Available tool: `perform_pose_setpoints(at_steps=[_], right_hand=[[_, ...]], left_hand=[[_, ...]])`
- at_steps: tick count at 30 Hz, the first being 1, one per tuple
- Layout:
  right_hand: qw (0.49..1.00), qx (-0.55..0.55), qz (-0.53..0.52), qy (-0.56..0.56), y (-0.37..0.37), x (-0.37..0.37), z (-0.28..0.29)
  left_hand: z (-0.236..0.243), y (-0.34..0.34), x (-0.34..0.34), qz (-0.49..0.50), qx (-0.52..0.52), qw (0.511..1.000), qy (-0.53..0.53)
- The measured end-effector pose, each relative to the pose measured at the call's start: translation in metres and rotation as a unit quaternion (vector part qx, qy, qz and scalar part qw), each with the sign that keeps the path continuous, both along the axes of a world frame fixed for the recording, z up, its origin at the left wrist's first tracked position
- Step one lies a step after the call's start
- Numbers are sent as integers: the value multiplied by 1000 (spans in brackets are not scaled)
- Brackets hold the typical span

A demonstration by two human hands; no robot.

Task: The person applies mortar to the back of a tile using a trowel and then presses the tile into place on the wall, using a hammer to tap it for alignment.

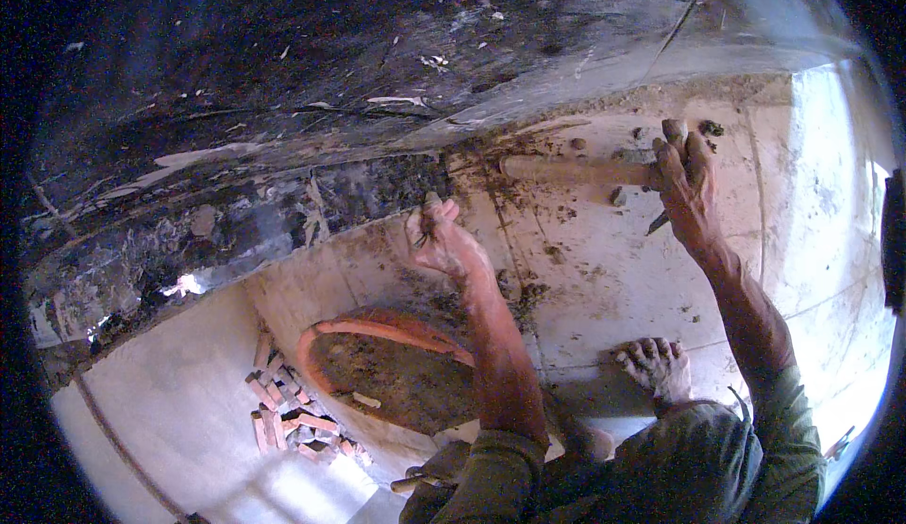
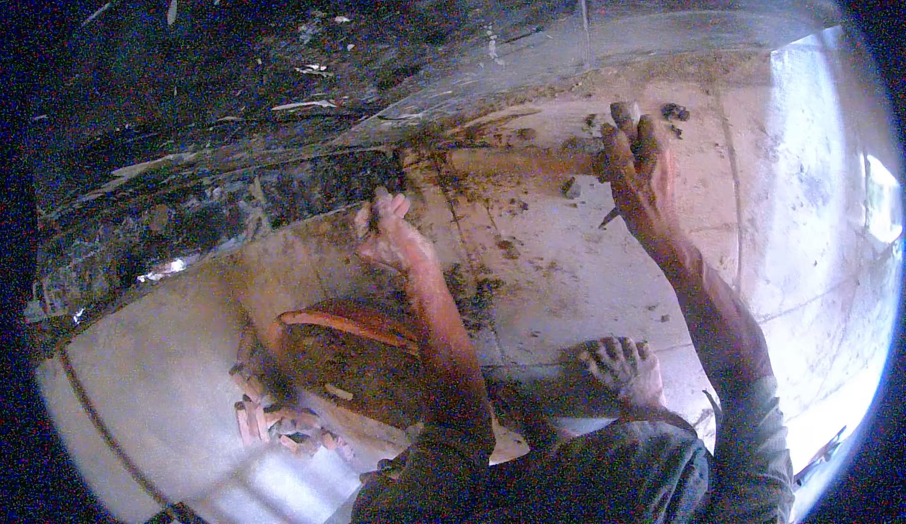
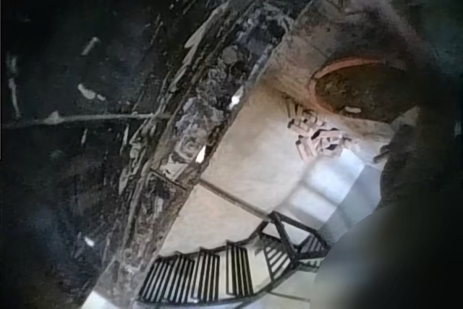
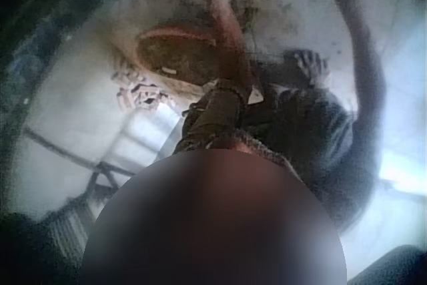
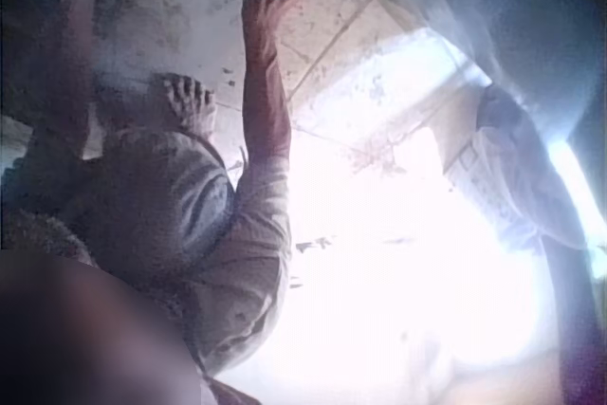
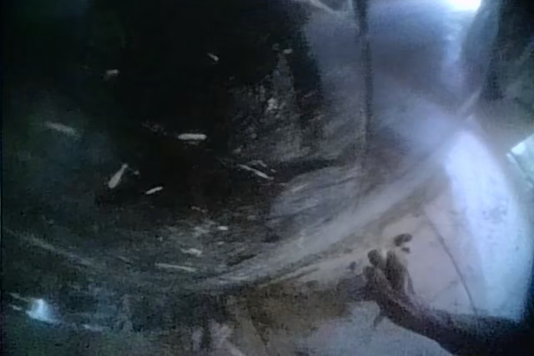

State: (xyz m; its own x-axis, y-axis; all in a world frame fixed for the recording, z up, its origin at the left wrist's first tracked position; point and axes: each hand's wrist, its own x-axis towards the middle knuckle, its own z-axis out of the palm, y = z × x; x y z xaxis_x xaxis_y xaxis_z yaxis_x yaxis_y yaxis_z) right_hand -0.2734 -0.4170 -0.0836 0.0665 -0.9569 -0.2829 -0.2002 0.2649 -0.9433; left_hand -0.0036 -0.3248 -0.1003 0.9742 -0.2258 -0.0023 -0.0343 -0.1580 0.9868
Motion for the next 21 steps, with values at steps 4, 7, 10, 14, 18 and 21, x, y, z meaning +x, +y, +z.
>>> perform_pose_setpoints(at_steps=[4,7,10,14,18,21], right_hand=[[995,-94,-1,42,1,31,-35],[977,-129,15,167,-2,49,-22],[982,-142,-17,121,-2,50,-28],[944,-267,45,190,-6,29,-32],[998,-47,-24,-37,-19,27,-11],[995,-83,-5,52,-20,19,-22]], left_hand=[[0,-1,-4,0,2,1000,-12],[-1,0,-1,-13,-44,999,-16],[0,0,-3,-5,2,1000,-21],[-1,2,1,-4,-24,1000,-16],[6,-5,-6,3,-29,1000,-5],[9,-3,-9,-14,-14,1000,-9]])
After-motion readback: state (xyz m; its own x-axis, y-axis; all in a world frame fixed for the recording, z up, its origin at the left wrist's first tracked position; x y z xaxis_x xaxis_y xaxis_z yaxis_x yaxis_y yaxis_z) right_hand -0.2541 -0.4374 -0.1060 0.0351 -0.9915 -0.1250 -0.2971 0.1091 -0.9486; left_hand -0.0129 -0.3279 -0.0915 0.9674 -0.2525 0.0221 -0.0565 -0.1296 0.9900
